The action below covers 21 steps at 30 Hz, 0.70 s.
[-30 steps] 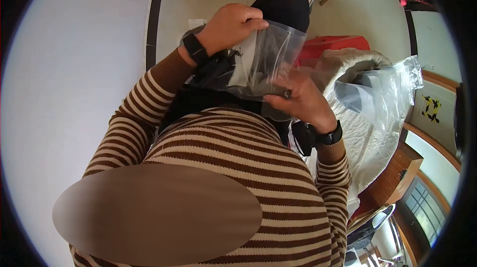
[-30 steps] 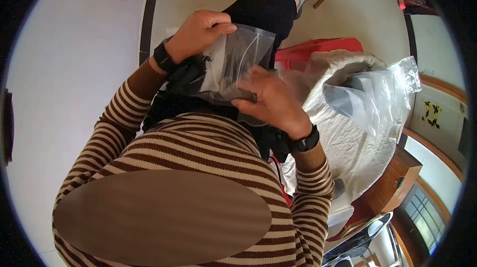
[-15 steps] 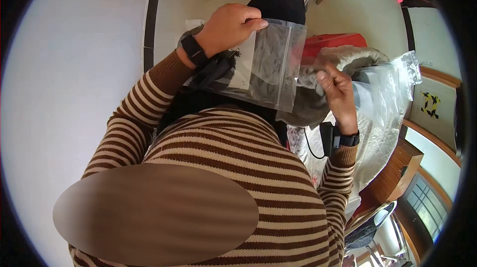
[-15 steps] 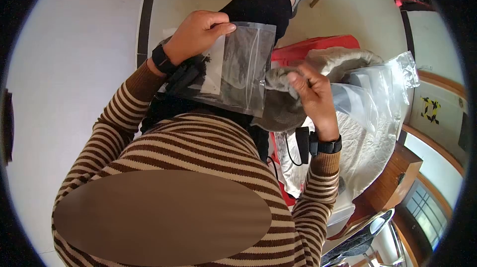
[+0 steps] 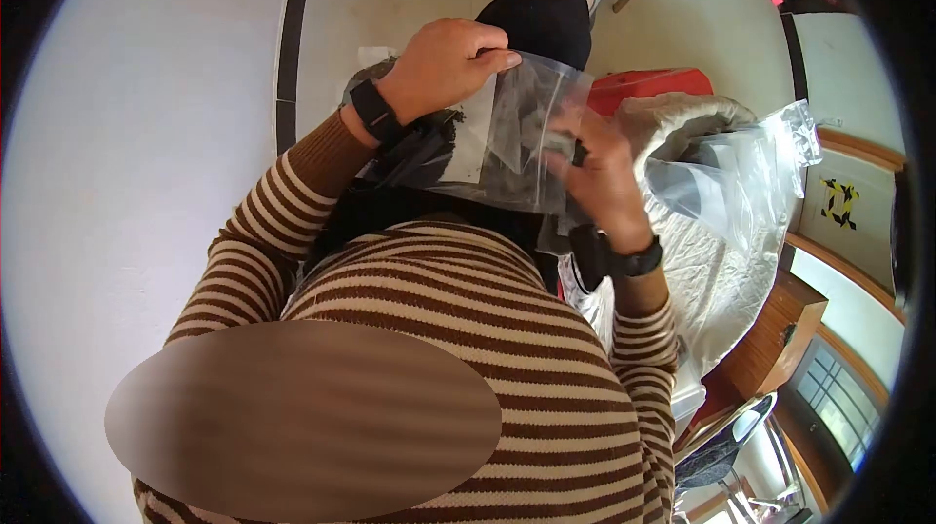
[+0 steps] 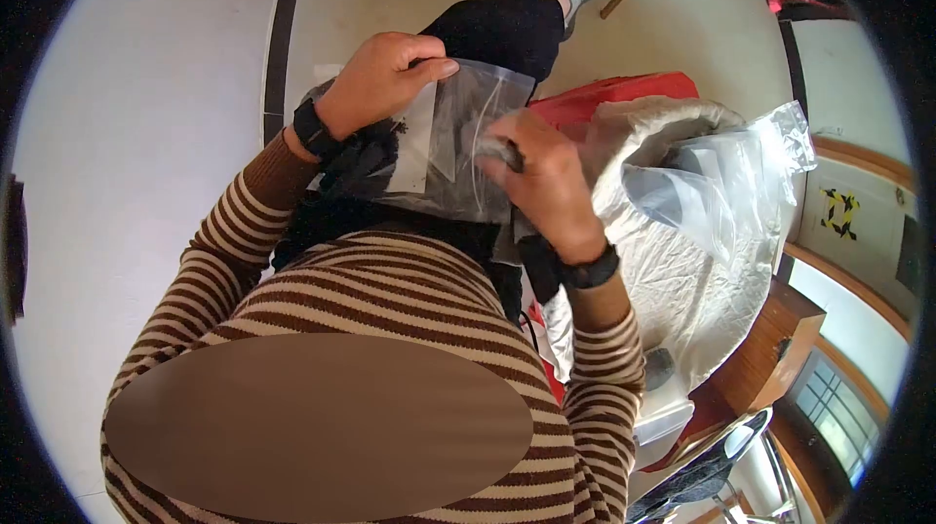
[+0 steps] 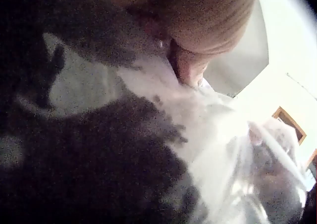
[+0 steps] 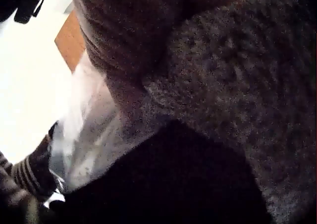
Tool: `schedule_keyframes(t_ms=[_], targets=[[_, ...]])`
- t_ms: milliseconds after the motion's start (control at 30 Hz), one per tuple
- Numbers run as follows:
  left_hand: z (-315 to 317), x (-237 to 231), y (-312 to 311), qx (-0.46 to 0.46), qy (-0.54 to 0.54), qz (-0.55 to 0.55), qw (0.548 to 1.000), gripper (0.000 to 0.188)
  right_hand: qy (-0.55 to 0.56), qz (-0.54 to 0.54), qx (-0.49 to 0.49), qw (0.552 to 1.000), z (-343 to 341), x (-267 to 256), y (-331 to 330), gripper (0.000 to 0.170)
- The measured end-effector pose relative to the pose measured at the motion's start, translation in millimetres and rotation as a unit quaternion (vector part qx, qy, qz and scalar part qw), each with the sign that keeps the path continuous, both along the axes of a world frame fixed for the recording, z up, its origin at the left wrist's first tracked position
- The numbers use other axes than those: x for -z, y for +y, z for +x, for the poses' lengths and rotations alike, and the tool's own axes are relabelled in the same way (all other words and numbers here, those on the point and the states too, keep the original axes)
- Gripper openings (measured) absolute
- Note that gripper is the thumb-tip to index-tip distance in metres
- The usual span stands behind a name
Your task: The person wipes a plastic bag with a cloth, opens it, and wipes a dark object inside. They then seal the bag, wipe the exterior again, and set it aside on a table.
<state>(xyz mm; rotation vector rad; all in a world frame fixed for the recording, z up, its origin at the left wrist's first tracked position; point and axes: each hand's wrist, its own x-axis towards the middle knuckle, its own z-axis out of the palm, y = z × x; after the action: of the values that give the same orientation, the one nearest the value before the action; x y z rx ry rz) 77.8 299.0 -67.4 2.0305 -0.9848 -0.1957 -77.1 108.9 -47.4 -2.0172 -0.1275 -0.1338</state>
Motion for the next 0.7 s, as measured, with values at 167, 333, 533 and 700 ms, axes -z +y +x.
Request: schedule_keyframes(t_ms=[167, 333, 533, 700], targets=[[2.7, 0.6, 1.5, 0.001, 0.013, -0.002, 1.0, 0.033, -0.096, -0.134, 0.051, 0.985, 25.2, 25.4, 6.2, 0.026], [8.2, 2.9, 2.8, 0.003, 0.006, 0.004, 1.0, 0.032, -0.029, 0.075, 0.179, 0.981, 44.9, 38.6, -11.8, 0.013], [7.5, 3.8, 7.6, 0.008, 0.041, -0.022, 0.999, 0.027, -0.026, 0.174, 0.24, 0.955, 23.0, 38.5, -51.9, 0.006], [10.7, 4.5, 11.2, 0.019, 0.092, -0.061, 0.994, 0.025, 0.139, 0.049, 0.19, 0.971, -49.3, 8.9, -95.1, 0.007]])
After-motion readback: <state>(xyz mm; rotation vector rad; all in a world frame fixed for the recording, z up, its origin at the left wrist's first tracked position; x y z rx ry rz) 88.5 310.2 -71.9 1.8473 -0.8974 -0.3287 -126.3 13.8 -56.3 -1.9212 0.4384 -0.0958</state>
